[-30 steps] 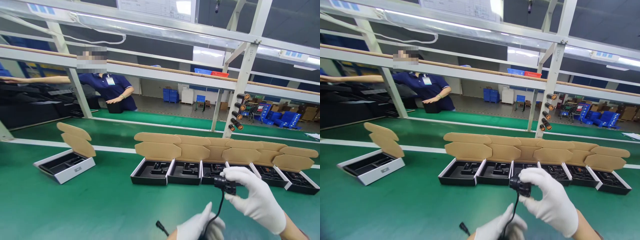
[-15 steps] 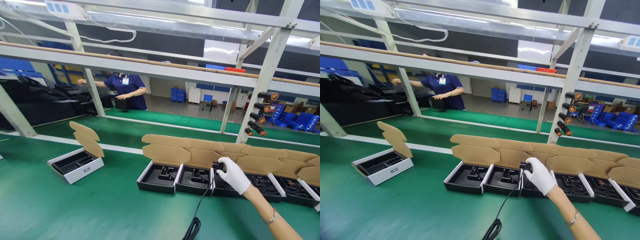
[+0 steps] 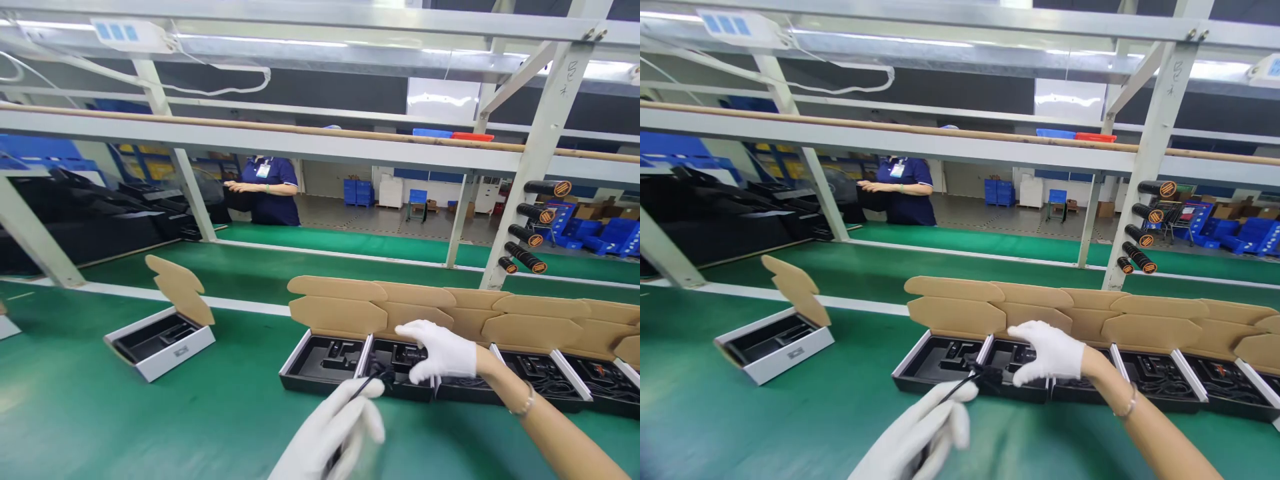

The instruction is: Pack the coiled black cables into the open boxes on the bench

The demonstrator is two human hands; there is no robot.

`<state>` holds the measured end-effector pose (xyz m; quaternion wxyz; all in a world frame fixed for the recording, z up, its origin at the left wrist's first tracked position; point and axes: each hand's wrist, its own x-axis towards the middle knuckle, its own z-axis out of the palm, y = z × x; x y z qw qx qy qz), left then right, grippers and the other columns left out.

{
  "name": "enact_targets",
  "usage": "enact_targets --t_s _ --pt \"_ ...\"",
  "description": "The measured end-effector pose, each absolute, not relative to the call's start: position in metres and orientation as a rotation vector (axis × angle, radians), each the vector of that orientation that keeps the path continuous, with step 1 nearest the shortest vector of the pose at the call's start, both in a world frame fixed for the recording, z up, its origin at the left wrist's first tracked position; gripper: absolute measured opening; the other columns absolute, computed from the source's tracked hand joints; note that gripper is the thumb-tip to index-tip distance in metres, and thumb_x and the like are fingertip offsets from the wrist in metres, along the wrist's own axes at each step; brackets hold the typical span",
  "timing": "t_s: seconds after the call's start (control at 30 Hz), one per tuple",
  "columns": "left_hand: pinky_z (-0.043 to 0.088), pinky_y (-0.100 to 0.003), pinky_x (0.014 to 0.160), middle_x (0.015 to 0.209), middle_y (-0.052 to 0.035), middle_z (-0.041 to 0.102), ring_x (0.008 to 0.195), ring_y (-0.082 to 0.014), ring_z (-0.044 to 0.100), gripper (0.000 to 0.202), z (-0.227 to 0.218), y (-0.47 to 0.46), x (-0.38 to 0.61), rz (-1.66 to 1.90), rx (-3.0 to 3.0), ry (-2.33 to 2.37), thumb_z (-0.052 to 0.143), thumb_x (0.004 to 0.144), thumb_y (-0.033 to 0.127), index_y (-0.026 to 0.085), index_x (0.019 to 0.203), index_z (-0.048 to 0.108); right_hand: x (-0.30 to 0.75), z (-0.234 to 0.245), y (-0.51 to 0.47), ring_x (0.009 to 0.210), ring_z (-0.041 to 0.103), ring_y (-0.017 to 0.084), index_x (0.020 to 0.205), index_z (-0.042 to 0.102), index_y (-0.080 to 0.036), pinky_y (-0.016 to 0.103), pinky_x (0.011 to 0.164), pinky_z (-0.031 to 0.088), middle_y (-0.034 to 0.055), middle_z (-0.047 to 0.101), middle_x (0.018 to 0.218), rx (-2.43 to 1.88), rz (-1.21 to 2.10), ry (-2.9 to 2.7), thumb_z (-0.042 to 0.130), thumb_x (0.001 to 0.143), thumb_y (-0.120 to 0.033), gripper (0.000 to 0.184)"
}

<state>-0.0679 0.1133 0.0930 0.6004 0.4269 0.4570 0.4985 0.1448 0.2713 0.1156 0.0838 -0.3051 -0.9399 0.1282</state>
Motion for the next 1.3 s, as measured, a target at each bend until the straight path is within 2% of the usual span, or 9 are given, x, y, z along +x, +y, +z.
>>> enact_targets --t_s 0.1,0.17,0.27,0.47,0.6,0.83,0.93,1.13,1.3 --pt "0.038 -0.027 0.055 0.075 -0.0006 0.066 0.044 -0.0081 0.036 0.038 0.122 0.141 -0.055 1.056 1.406 1.135 0.050 0.088 0.055 0.021 0.099 0.063 0.147 0.143 0.240 0.095 0.061 0.020 0.129 0.056 -0.025 0.033 0.084 0.051 0.0045 0.064 0.115 -0.751 0.625 -2.497 0.079 0.070 -0.044 0.067" --pt "0.043 -0.030 0.075 0.087 -0.0026 0.067 0.067 -0.0148 0.053 0.032 0.126 0.166 -0.049 1.157 1.615 1.302 0.042 0.091 0.046 0.022 0.101 0.061 0.145 0.146 0.231 0.079 0.064 0.017 0.108 0.063 -0.022 0.031 0.076 0.052 0.0009 0.068 0.094 -0.856 0.779 -2.291 0.070 0.078 -0.033 0.033" --pt "0.036 -0.034 0.098 0.111 -0.0068 0.062 0.105 -0.0231 0.053 0.032 0.116 0.206 -0.042 1.215 1.781 1.391 0.038 0.089 0.038 0.022 0.106 0.059 0.142 0.129 0.237 0.071 0.068 0.016 0.107 0.054 -0.019 0.032 0.072 0.056 0.0005 0.068 0.084 -0.950 1.083 -2.032 0.055 0.082 -0.021 0.025" --pt "0.043 -0.026 0.057 0.053 0.0009 0.054 0.049 -0.0144 0.047 0.052 0.105 0.247 -0.036 0.629 1.787 1.098 0.032 0.089 0.062 0.020 0.070 0.057 0.153 0.088 0.266 0.121 0.053 0.022 0.128 0.052 -0.019 0.039 0.103 0.044 0.0112 0.056 0.133 -0.934 0.420 -2.248 0.054 0.083 -0.018 0.045" --pt "0.029 -0.023 0.037 0.070 -0.0029 0.066 0.038 -0.0105 0.039 0.052 0.102 0.259 -0.044 0.324 1.776 1.093 0.044 0.082 0.066 0.019 0.085 0.066 0.152 0.070 0.269 0.105 0.063 0.024 0.117 0.062 -0.019 0.036 0.093 0.049 0.0098 0.066 0.114 -1.306 0.278 -2.615 0.055 0.091 -0.034 0.031" --pt "0.049 -0.034 0.073 0.076 -0.0014 0.064 0.060 -0.0161 0.058 0.036 0.052 0.274 -0.058 0.280 2.102 1.273 0.045 0.088 0.048 0.024 0.100 0.069 0.122 0.049 0.277 0.090 0.069 0.031 0.095 0.074 -0.016 0.040 0.077 0.053 0.0137 0.073 0.096 -1.544 0.169 -2.905 0.065 0.083 -0.035 0.025" --pt "0.035 -0.052 0.099 0.095 -0.0059 0.065 0.092 -0.0261 0.059 0.033 0.038 0.267 -0.061 0.304 2.406 1.279 0.047 0.090 0.044 0.027 0.090 0.074 0.112 0.045 0.282 0.092 0.068 0.036 0.089 0.075 -0.010 0.048 0.083 0.051 0.0197 0.073 0.095 -1.557 0.055 -3.001 0.070 0.078 -0.023 0.018" --pt "0.035 -0.058 0.095 0.099 -0.0167 0.068 0.097 -0.0352 0.056 0.046 0.019 0.249 -0.071 0.280 2.792 1.232 0.052 0.089 0.053 0.016 0.110 0.070 0.116 0.055 0.283 0.094 0.067 0.033 0.091 0.075 -0.011 0.042 0.081 0.053 0.0196 0.070 0.102 -1.535 -0.025 -3.038 0.067 0.082 -0.037 0.029" --pt "0.032 -0.059 0.104 0.100 -0.0128 0.071 0.108 -0.0355 0.056 0.041 0.006 0.247 -0.067 0.366 2.901 1.257 0.057 0.087 0.052 0.019 0.107 0.070 0.122 0.042 0.264 0.099 0.065 0.028 0.108 0.069 -0.021 0.042 0.086 0.050 0.0101 0.070 0.105 -1.310 0.030 -2.896 0.058 0.088 -0.051 0.037"
